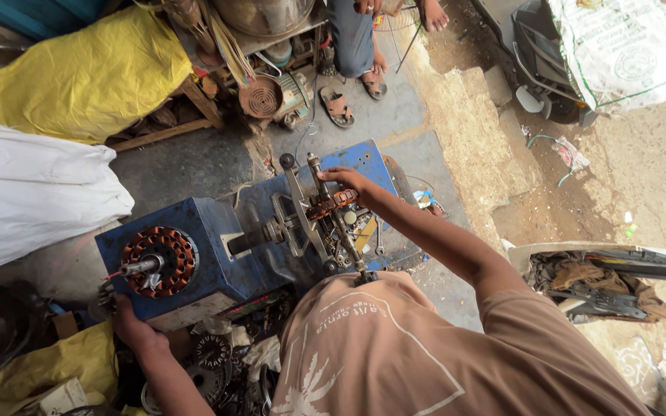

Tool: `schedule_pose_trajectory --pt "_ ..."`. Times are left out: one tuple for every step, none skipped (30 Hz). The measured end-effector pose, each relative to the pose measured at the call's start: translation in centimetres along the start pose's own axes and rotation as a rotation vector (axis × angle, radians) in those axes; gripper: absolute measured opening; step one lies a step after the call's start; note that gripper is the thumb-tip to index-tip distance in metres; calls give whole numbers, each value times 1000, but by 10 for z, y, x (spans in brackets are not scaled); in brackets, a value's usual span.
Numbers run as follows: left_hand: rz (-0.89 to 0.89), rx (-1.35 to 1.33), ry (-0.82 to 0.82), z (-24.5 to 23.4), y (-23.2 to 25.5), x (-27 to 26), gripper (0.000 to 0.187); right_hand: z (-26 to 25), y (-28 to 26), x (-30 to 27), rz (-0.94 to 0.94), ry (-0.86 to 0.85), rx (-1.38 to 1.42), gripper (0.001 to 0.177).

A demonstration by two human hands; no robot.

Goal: The person operates a blue benchtop machine to process a copper-wound electrical component. They repeatedly adjust a lever and handle the component with both hands, appearing to wind or compress the copper coils. The task involves continuous manual manipulation of the machine's controls and the component itself.

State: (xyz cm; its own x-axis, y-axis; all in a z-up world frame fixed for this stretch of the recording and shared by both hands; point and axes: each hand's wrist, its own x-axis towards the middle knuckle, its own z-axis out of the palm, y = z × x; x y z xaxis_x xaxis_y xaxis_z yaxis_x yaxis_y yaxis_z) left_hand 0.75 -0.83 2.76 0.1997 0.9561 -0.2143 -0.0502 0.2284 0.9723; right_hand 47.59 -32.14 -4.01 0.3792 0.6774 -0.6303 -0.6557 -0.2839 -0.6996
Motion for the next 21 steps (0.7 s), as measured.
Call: schedule_pose_trajectory --pt "-2 2 0 2 2 -1 45 0 -1 1 -11 -9 -4 63" --pt "-6 6 0 3 4 -3 45 -1 -1 1 -20 -17 -5 64" --pt "-30 9 15 4 6 -5 47 -1 0 0 -29 -24 -6 65" --pt "-52 11 30 5 8 -5 48 -1 0 1 -12 -12 -2 66" --pt "-74 13 45 6 9 -6 49 0 1 1 6 0 2 66" --pt "-70 11 35 7 10 -6 50 0 1 2 22 12 5 67" --pt "-66 8 24 8 11 -7 51 -1 0 2 27 18 -1 68" --pt "-61 7 14 8 11 -8 52 -1 1 3 32 23 -7 68" --pt "-58 14 16 7 11 -8 52 -1 2 4 37 28 -13 69" --pt "-56 21 18 6 12 -8 53 -1 2 4 34 27 -15 69" --pt "-53 29 19 6 12 -8 53 -1 3 5 31 25 -17 70" --pt "-49 30 18 5 11 -8 53 -1 3 6 28 21 -21 70" --pt "-45 31 17 5 10 -8 53 -2 3 5 24 22 -25 71" --pt "-40 31 18 4 10 -8 52 -2 3 4 21 21 -30 71" --pt "-32 29 13 3 9 -7 53 -2 2 3 17 19 -35 71" --pt "-25 26 8 3 8 -6 53 -1 1 3 18 19 -32 71" --pt "-17 22 3 2 7 -5 53 0 1 2 18 19 -30 71" --pt "-11 14 -6 1 6 -5 53 1 0 1 19 20 -28 71" --pt "-6 6 -16 1 5 -4 53 1 -2 0 24 14 -17 71" --pt "0 -2 -25 -1 3 -3 53 2 -3 -1 28 8 -6 71" --pt "-9 -1 -10 -2 2 -2 53 3 -4 -2 33 3 4 71"
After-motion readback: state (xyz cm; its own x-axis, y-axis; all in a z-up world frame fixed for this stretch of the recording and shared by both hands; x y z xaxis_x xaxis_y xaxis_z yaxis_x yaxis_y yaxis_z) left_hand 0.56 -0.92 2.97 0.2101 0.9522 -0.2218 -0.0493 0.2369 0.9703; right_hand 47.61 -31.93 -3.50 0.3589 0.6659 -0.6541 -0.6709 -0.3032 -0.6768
